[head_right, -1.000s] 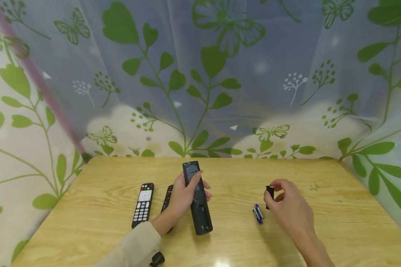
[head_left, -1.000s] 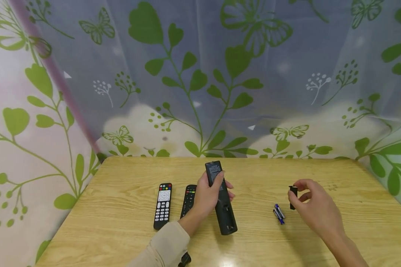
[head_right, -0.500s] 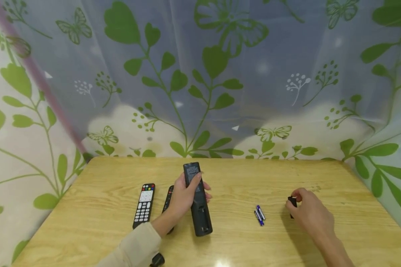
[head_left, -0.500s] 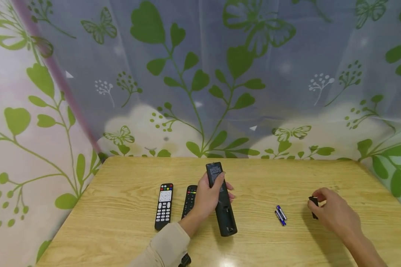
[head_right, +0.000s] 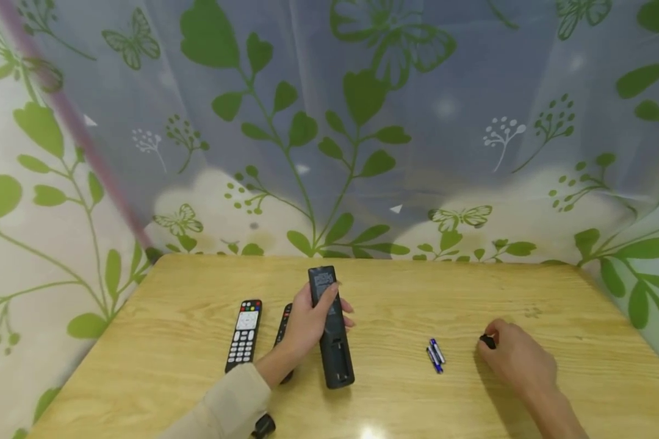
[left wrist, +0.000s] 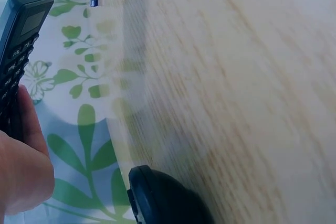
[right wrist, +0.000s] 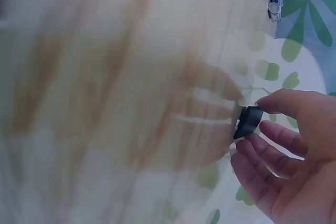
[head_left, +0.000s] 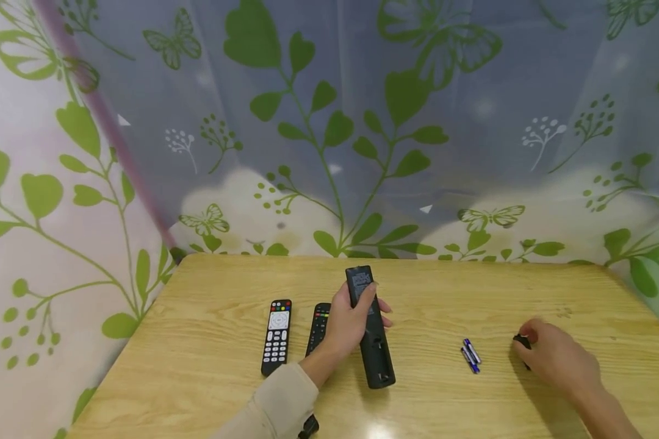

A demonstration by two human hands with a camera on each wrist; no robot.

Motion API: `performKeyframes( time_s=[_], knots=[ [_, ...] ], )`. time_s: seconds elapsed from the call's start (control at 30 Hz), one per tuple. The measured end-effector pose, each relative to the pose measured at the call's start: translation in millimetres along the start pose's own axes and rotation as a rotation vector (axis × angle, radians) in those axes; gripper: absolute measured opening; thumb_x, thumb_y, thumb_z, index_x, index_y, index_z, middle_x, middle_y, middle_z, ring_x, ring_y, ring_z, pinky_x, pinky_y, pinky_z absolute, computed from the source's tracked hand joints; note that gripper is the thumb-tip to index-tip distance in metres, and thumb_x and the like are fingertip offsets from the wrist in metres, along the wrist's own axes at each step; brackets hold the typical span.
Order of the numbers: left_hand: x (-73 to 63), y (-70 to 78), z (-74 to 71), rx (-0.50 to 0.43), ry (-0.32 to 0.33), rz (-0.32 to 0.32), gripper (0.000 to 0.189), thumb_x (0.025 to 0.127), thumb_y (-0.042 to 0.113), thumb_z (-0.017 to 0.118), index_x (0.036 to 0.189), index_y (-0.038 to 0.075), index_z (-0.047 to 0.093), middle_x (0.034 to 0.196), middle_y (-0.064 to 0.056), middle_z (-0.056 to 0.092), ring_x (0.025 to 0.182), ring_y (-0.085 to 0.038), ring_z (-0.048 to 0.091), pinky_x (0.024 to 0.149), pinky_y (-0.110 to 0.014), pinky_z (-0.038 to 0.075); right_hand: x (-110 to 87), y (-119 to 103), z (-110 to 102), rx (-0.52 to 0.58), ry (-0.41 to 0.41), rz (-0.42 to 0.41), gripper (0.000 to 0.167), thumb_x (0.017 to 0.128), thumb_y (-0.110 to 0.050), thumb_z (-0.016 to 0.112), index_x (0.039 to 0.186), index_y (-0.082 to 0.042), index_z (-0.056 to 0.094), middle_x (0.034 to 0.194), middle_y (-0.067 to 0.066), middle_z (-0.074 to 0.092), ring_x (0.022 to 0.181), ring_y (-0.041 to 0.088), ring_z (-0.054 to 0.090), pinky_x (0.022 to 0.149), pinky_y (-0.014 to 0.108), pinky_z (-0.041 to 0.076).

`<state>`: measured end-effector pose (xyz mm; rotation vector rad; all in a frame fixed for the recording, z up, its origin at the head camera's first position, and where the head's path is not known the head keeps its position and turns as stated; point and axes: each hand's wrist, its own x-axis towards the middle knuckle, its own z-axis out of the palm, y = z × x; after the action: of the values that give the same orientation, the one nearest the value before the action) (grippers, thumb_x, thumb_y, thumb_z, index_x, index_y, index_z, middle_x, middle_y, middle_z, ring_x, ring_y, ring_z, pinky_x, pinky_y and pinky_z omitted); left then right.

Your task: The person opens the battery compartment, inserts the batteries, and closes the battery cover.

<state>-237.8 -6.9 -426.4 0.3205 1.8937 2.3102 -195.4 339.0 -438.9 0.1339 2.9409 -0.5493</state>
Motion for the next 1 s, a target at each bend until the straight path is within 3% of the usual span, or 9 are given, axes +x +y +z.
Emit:
performKeyframes(
  time_s=[0.27,0.4,0.5,0.7,1.0],
  knots=[
    [-0.5,1.1,0.7,0.002,0.0,-0.004,0.036,0.1,0.033,0.05,0.125,0.007,0.047,0.088,-0.017,0.067,0.069,-0.031,0.069,0.064,-0.04,0.06,-5.1,-8.8,0.2,-0.011,0.023,-0.037,0.045,0.093,-0.034,0.059,0.114,0.006,0.057,0.103,0.022,0.06,0.087,0.037,0.06,0.06,0.045,0.05],
    [0.6,0.7,1.5,0.006,0.001,-0.006,0.035,0.101,0.032,0.049,0.126,0.008,0.046,0.088,-0.017,0.067,0.069,-0.032,0.069,0.063,-0.04,0.06,-9.1,-23.1,1.4,0.053,0.037,-0.103,0.036,0.094,-0.027,0.058,0.113,0.004,0.06,0.103,0.019,0.058,0.086,0.032,0.06,0.064,0.044,0.051],
    [1.5,0.6,2.1,0.011,-0.001,-0.006,0.035,0.101,0.031,0.049,0.127,0.008,0.046,0.089,-0.018,0.067,0.07,-0.033,0.069,0.064,-0.04,0.059,-10.7,-39.6,3.2,0.127,0.003,-0.153,0.027,0.094,-0.021,0.06,0.108,0.002,0.063,0.098,0.012,0.06,0.082,0.025,0.06,0.065,0.041,0.051],
    [0.3,-0.5,2.7,-0.006,-0.001,-0.012,0.036,0.1,0.032,0.05,0.127,0.008,0.046,0.089,-0.018,0.067,0.069,-0.031,0.069,0.064,-0.041,0.059,-20.6,-71.2,8.8,0.123,-0.082,-0.077,0.02,0.092,-0.023,0.063,0.102,-0.007,0.066,0.083,-0.001,0.062,0.07,0.014,0.057,0.059,0.035,0.049],
    [1.9,-2.0,3.0,0.0,-0.01,-0.016,0.036,0.101,0.032,0.05,0.127,0.008,0.046,0.088,-0.017,0.067,0.068,-0.029,0.069,0.064,-0.041,0.059,-24.8,-85.7,20.1,0.023,-0.084,-0.052,0.014,0.088,-0.023,0.068,0.094,-0.01,0.067,0.081,-0.002,0.06,0.068,0.013,0.056,0.055,0.036,0.048]
  ],
)
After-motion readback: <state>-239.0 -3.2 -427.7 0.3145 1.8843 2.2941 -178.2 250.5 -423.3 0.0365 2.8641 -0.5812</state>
